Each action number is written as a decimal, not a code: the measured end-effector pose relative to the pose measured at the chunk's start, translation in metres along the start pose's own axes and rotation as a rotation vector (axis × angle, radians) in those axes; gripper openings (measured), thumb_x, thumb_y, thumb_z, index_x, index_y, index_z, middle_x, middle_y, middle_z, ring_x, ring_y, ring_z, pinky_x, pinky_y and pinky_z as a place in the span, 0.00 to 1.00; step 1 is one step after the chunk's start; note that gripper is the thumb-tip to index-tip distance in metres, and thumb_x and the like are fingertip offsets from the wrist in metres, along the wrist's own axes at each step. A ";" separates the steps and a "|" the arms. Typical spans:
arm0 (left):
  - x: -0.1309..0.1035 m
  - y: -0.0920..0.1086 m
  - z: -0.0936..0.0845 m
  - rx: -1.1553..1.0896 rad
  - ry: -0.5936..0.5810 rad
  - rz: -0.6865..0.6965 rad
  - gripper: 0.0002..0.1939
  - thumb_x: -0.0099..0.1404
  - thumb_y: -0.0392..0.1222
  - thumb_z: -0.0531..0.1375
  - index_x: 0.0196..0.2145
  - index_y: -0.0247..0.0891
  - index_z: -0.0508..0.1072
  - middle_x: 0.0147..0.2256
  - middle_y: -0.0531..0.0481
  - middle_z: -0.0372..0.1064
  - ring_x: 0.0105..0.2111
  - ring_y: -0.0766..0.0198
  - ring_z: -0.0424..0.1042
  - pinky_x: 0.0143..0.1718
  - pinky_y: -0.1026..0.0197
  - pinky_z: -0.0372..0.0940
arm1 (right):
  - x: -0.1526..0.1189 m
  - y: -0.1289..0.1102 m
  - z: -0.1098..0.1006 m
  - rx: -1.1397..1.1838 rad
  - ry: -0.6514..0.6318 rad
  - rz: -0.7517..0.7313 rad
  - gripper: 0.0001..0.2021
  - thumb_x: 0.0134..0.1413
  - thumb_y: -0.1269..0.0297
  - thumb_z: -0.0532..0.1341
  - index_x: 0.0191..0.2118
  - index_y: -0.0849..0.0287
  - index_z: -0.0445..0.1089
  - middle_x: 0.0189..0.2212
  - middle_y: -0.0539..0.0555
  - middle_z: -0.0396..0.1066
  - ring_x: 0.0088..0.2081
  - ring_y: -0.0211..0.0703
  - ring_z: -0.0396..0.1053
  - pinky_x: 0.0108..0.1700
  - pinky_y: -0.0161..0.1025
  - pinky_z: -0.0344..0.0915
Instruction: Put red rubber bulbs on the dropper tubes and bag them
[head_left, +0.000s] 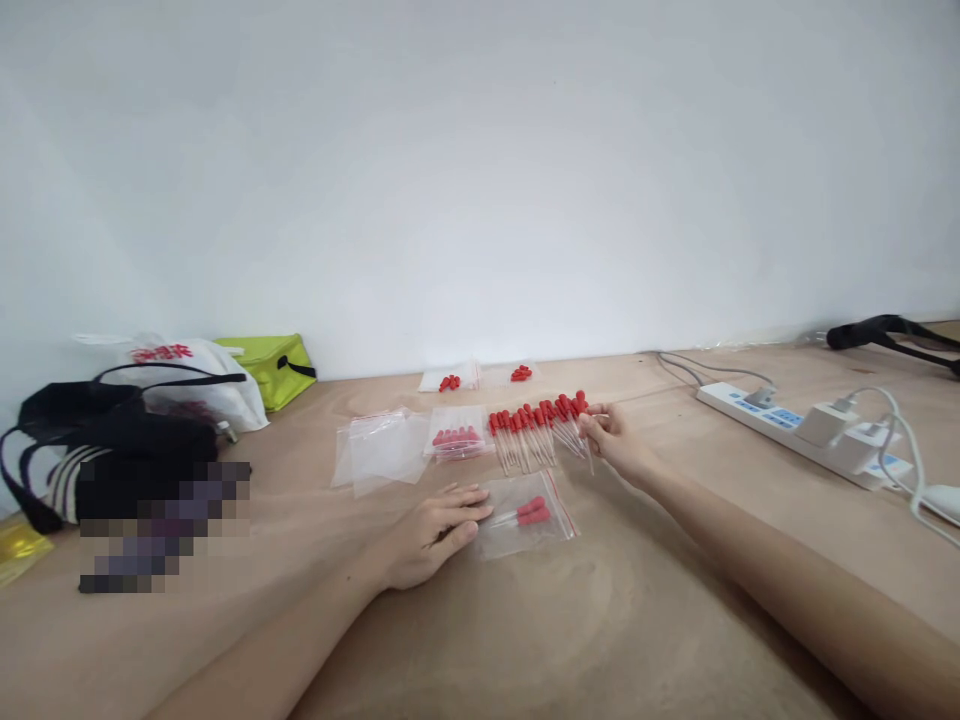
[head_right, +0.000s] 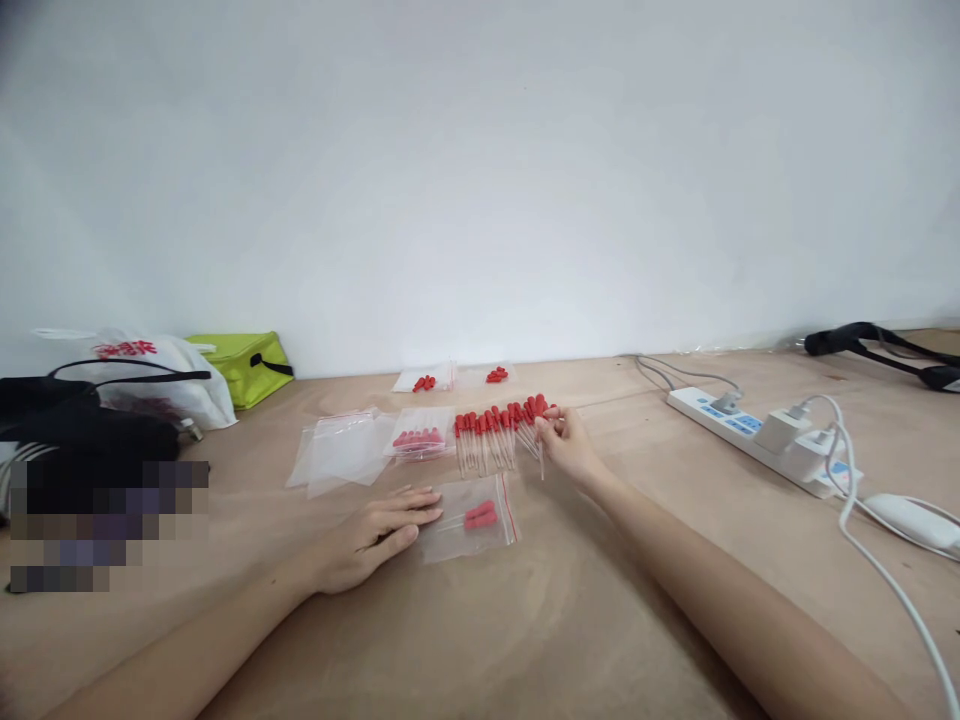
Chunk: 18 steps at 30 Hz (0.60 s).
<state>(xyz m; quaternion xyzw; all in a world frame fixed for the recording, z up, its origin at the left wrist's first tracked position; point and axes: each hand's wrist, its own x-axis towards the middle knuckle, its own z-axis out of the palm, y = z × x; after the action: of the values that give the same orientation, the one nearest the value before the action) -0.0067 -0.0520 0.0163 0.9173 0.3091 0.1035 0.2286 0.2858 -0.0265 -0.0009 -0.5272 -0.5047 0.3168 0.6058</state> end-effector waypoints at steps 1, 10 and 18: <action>0.000 0.000 0.000 0.006 -0.009 0.002 0.18 0.65 0.45 0.46 0.51 0.47 0.62 0.55 0.52 0.54 0.56 0.60 0.51 0.56 0.50 0.46 | -0.009 0.002 -0.001 0.066 -0.007 0.007 0.22 0.42 0.52 0.58 0.40 0.60 0.55 0.17 0.43 0.60 0.15 0.31 0.55 0.18 0.30 0.52; -0.002 0.000 0.002 0.077 -0.021 0.016 0.21 0.62 0.46 0.50 0.53 0.45 0.59 0.56 0.50 0.51 0.56 0.59 0.50 0.56 0.51 0.47 | -0.044 0.002 0.018 0.190 0.027 0.051 0.32 0.39 0.51 0.60 0.49 0.55 0.44 0.20 0.41 0.59 0.18 0.34 0.62 0.22 0.35 0.62; -0.002 0.003 0.002 0.077 0.018 0.040 0.24 0.61 0.46 0.51 0.55 0.44 0.55 0.56 0.50 0.53 0.56 0.58 0.51 0.55 0.51 0.48 | -0.052 -0.004 0.027 0.409 -0.073 0.239 0.20 0.42 0.52 0.58 0.38 0.54 0.49 0.22 0.46 0.66 0.25 0.38 0.68 0.30 0.38 0.65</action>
<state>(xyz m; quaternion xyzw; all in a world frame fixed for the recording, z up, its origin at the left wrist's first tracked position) -0.0059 -0.0555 0.0160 0.9304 0.2967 0.1043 0.1882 0.2448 -0.0671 -0.0131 -0.4378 -0.3857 0.5005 0.6396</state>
